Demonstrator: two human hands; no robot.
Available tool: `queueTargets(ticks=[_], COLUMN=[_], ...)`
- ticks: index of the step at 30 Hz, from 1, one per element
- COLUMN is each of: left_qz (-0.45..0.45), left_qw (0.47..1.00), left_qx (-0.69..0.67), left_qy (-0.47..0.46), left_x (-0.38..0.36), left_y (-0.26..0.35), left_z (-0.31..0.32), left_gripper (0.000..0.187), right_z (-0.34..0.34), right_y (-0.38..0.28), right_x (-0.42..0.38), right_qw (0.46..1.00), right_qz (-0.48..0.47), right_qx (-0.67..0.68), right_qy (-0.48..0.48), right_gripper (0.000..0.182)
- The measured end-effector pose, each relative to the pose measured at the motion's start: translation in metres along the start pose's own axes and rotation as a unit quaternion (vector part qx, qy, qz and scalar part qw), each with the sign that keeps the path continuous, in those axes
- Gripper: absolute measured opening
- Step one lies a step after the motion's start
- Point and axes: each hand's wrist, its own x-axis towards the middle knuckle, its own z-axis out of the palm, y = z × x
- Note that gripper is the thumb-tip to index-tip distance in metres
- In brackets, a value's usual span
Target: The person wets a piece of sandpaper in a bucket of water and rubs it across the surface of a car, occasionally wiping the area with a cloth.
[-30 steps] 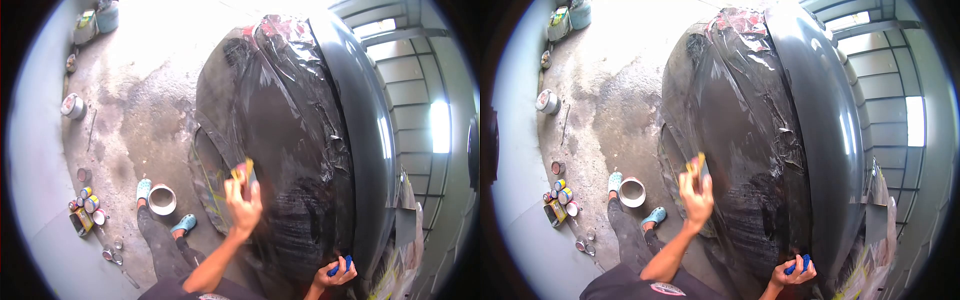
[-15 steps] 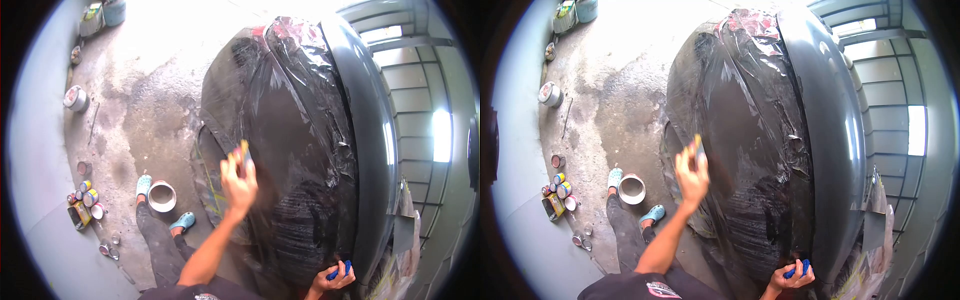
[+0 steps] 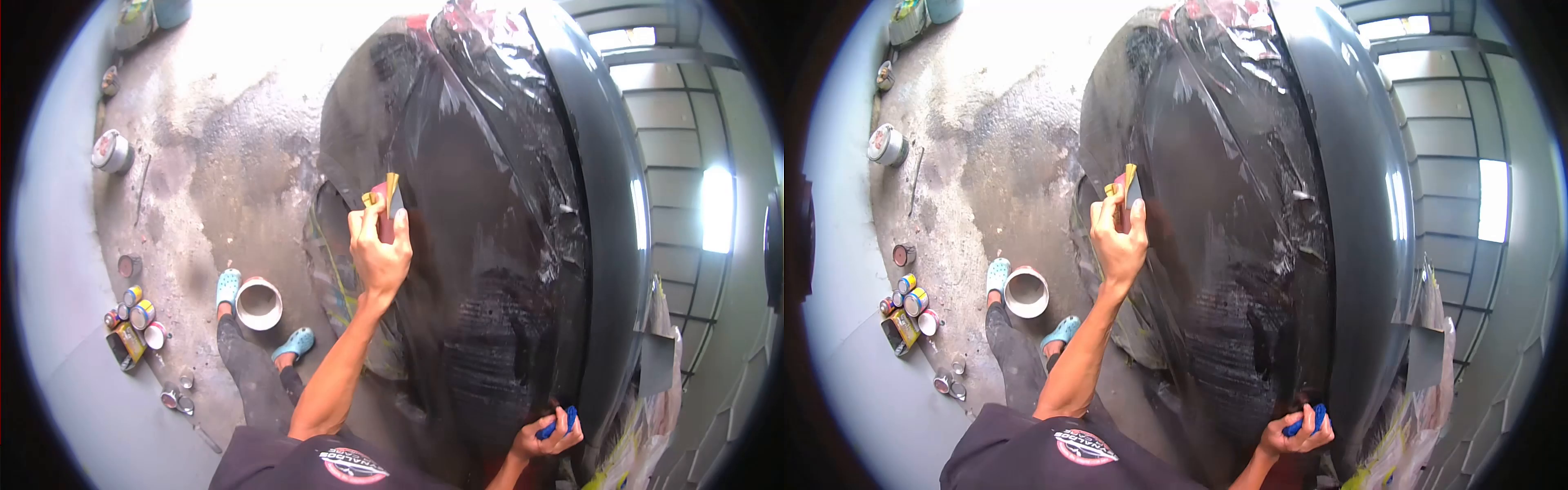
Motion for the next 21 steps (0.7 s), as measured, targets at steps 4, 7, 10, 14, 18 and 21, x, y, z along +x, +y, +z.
queueTargets(ticks=[4, 7, 10, 14, 18, 21], left_qz=[0.049, 0.046, 0.050, 0.112, 0.110, 0.074], left_qw=[0.998, 0.998, 0.999, 0.993, 0.992, 0.997], left_qx=[-0.012, -0.044, -0.005, -0.038, -0.041, -0.018], left_qy=[-0.022, -0.012, 0.001, -0.015, -0.039, -0.015], left_x=[-0.055, -0.016, 0.044, -0.023, -0.041, 0.054], left_y=[0.014, 0.001, -0.011, -0.001, 0.008, -0.007], left_z=[-0.017, -0.002, 0.014, -0.008, -0.018, 0.011], left_gripper=[0.035, 0.034, 0.032, 0.027, 0.032, 0.030], right_z=[0.003, 0.004, 0.001, 0.001, -0.001, -0.001], right_y=[0.006, 0.004, 0.003, 0.002, 0.002, 0.001], right_x=[-0.002, -0.005, 0.000, -0.001, 0.000, 0.001], right_qw=[1.000, 1.000, 1.000, 1.000, 1.000, 1.000], right_qz=[0.002, 0.014, 0.000, 0.002, 0.000, 0.000], right_qx=[0.002, 0.007, -0.009, -0.001, -0.004, -0.009], right_qy=[0.000, 0.000, -0.008, -0.007, -0.013, -0.014], right_gripper=[0.016, 0.016, 0.016, 0.016, 0.016, 0.016])
